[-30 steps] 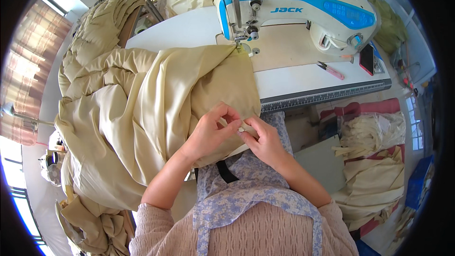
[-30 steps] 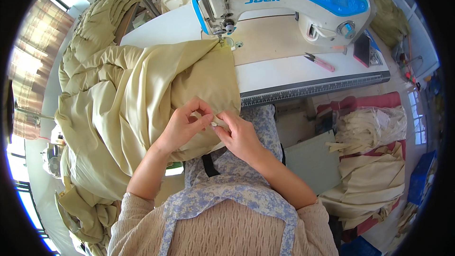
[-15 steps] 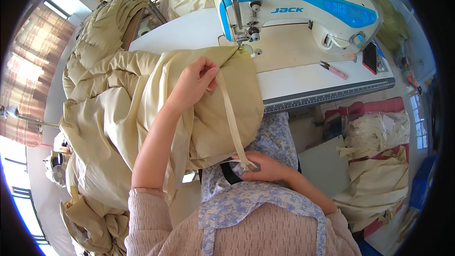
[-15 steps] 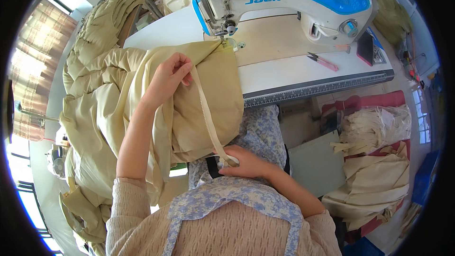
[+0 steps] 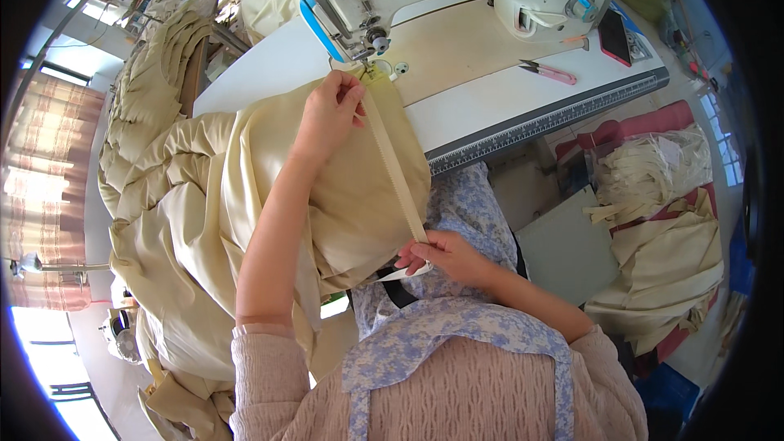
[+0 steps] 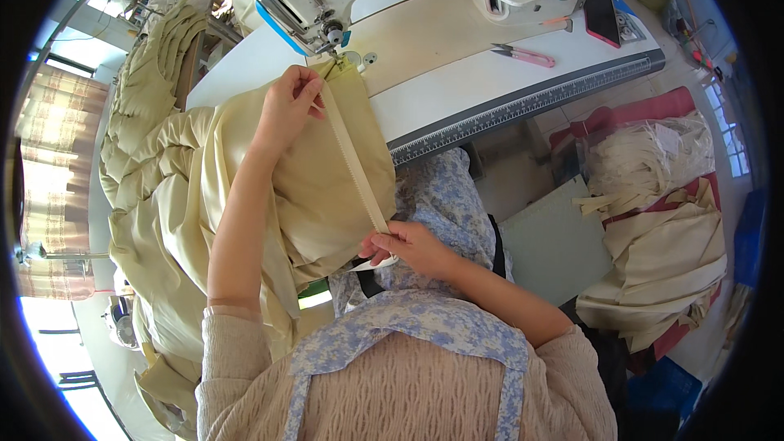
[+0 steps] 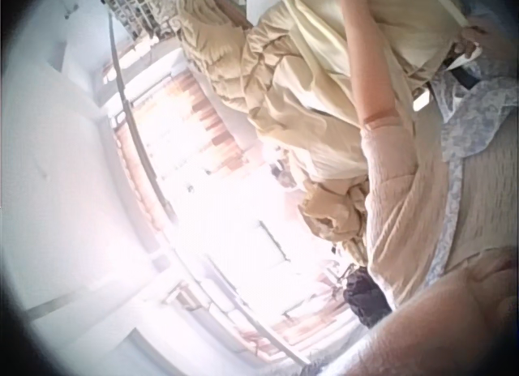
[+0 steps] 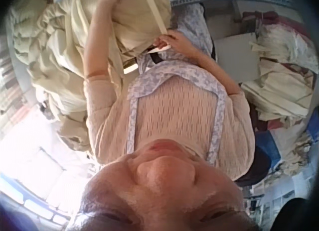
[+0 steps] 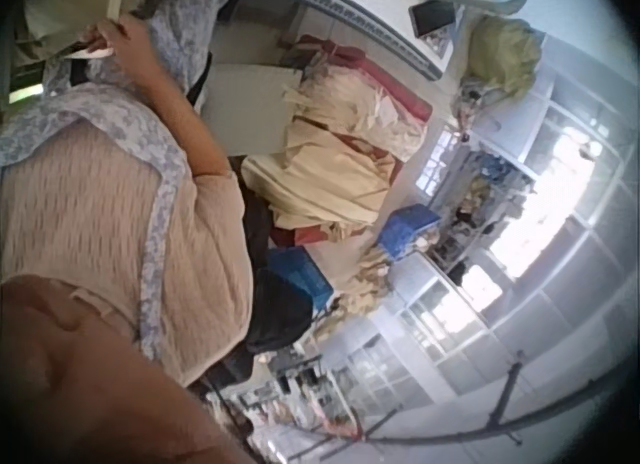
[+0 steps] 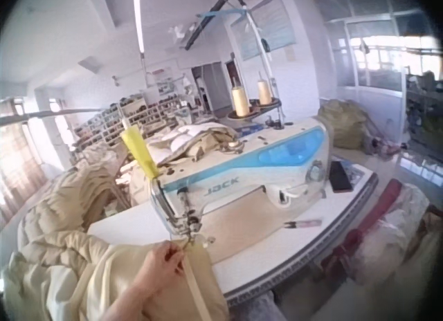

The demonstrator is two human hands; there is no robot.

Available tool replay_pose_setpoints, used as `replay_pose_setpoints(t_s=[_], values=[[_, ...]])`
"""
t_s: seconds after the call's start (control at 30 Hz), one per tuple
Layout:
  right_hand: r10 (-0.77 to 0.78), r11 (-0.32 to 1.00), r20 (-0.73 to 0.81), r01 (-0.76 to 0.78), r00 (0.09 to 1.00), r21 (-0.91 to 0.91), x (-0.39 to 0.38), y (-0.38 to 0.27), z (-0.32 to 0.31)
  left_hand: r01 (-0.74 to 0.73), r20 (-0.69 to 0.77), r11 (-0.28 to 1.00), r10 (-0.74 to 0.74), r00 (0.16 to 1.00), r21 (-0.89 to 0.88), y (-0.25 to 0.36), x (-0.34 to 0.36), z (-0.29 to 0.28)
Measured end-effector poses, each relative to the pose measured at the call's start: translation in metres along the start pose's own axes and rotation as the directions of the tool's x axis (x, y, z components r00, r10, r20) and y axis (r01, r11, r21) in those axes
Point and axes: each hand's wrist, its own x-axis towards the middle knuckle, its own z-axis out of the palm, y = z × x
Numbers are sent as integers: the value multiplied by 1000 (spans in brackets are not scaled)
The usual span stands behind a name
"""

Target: The person sews a zipper onto a large beige fabric item using a sewing machine. They align the zipper, guide the fabric under the needle, and trim threads with scissors. The person repeats this process on multiple sections of the item.

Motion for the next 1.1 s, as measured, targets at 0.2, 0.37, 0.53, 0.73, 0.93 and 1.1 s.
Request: replay_pose_setpoints(t_s=[0.2, 0.37, 0.53, 0.73, 0.93, 1.1], values=[[-104, 994, -239, 111, 965, 19, -3, 3, 4, 108, 37, 994, -109, 993, 16, -5, 13, 20], [-164, 967, -350, 80, 922, -242, 6, 1, -7, 44, -5, 994, -44, 999, 103, -11, 23, 33], [-331, 932, -406, 227, 852, -283, 14, 15, -18, 25, -43, 995, -21, 999, 98, -20, 33, 30], [-200, 977, -435, 211, 878, -25, 23, 15, -17, 45, -38, 994, -42, 998, 100, -22, 38, 32], [-144, 989, -422, 142, 895, -36, 12, 7, -15, 54, -25, 988, -51, 998, 143, -27, 38, 31], [-385, 922, -465, 305, 797, -240, 21, 17, -14, 70, 13, 984, -74, 997, 165, -33, 38, 35]])
